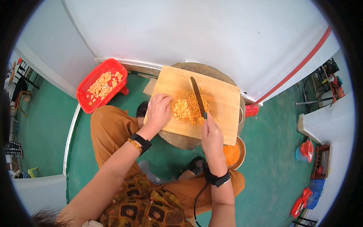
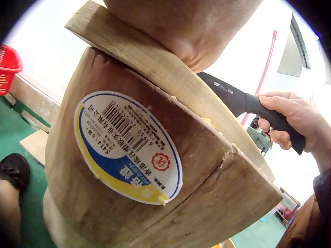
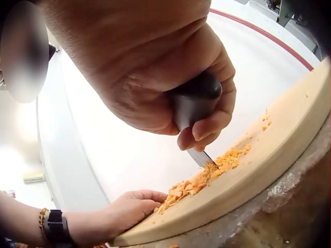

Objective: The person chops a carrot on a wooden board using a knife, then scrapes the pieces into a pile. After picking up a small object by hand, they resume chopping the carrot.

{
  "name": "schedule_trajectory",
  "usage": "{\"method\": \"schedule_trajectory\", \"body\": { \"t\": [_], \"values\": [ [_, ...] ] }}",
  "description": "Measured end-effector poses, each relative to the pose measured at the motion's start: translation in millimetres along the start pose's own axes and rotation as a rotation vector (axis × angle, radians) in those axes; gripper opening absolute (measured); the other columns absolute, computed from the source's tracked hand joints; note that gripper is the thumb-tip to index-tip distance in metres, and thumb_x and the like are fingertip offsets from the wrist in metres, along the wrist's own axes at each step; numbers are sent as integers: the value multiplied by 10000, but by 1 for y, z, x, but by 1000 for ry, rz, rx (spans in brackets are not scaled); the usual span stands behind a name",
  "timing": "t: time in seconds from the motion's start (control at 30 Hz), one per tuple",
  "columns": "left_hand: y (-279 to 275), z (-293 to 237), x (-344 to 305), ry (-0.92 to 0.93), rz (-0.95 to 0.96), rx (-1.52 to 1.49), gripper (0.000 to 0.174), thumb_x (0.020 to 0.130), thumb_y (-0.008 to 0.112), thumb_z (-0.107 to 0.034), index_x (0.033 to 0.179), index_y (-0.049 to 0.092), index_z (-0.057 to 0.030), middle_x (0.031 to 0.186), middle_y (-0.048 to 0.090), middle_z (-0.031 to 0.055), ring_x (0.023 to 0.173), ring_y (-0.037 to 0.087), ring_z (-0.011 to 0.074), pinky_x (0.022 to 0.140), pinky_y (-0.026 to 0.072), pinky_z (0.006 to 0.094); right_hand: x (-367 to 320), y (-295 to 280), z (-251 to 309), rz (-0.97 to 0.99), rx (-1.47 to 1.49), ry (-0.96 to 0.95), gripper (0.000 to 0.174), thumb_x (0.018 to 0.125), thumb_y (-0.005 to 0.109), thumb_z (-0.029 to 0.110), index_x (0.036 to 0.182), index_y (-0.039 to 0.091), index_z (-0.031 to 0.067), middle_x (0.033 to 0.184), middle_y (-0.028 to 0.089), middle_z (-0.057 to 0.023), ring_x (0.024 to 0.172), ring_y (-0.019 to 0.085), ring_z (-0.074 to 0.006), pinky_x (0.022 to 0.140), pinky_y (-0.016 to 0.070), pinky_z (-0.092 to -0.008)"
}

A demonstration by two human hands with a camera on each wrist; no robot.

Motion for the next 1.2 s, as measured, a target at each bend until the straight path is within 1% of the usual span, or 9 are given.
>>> {"method": "schedule_trajectory", "body": {
  "t": [0.1, 0.2, 0.3, 0.4, 0.5, 0.6, 0.7, 0.8, 1.2],
  "values": [
    [-1, -2, -1, -1, 8, 7, 280, 797, 613, -7, 1059, 690, -71, 1096, 631, 82, 1083, 571, 300, 919, 443, 416, -1, -5, 3, -99, -16, -79, 344, 1008, 553, 120, 1322, 590, -13, 935, 670, -264, 830, 672, -397, 733, 522, -442],
    [-1, -2, 0, 10, -2, 4, 278, 799, 614, -7, 1058, 692, -70, 1092, 633, 83, 1079, 572, 301, 914, 445, 417, 2, 2, -7, -26, -53, -20, 348, 1006, 554, 114, 1328, 586, -15, 933, 672, -264, 839, 675, -393, 738, 524, -434],
    [2, 1, -1, -13, 29, -20, 251, 826, 606, -40, 1063, 681, -74, 1118, 617, 66, 1137, 541, 289, 896, 430, 455, 1, -2, -6, -8, 16, 65, 345, 1006, 555, 111, 1323, 591, -19, 940, 674, -262, 846, 677, -390, 742, 525, -426],
    [3, 2, -1, -8, 33, -13, 251, 828, 604, -39, 1064, 681, -78, 1130, 613, 63, 1145, 538, 287, 900, 428, 454, 0, -5, -4, -117, 17, -75, 336, 1005, 553, 109, 1309, 600, -26, 932, 676, -263, 842, 677, -388, 738, 526, -422],
    [2, 1, -1, -18, 31, -17, 246, 830, 605, -38, 1060, 682, -79, 1132, 611, 59, 1144, 538, 286, 906, 425, 449, 1, 0, -9, -34, -44, -26, 337, 1005, 553, 113, 1308, 600, -28, 943, 678, -266, 856, 678, -395, 750, 527, -428],
    [-2, -1, -1, -9, -7, -19, 277, 788, 618, -2, 1048, 686, -69, 1104, 632, 80, 1089, 569, 305, 908, 447, 421, 1, -4, -6, -18, -16, 61, 342, 1006, 550, 115, 1315, 595, -24, 961, 679, -274, 881, 677, -406, 770, 526, -441],
    [-3, -3, -2, 6, -15, 2, 289, 786, 616, 3, 1057, 683, -71, 1109, 632, 78, 1089, 568, 305, 909, 447, 425, -1, -3, -2, -70, 14, -67, 346, 1006, 549, 117, 1321, 592, -19, 974, 680, -280, 886, 677, -416, 779, 526, -451],
    [-3, -3, 0, 8, -10, -9, 291, 787, 617, 1, 1060, 682, -73, 1109, 631, 75, 1087, 568, 303, 909, 444, 424, 1, 1, -5, 6, -40, 5, 343, 1006, 549, 119, 1319, 594, -15, 977, 679, -279, 878, 675, -417, 771, 528, -454],
    [-4, -3, -1, 10, -7, -11, 289, 790, 614, -3, 1059, 687, -77, 1111, 635, 72, 1083, 569, 299, 892, 444, 426, -2, -2, 9, -19, -44, -30, 340, 1001, 554, 116, 1320, 596, 7, 947, 678, -273, 855, 675, -422, 748, 532, -465]
  ]
}}
Point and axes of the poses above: each hand's wrist, its own x-axis towards the middle knuckle, its own y-axis out of the palm, z = x × y, the point moved 8 cm from there along x, towards the middle knuckle
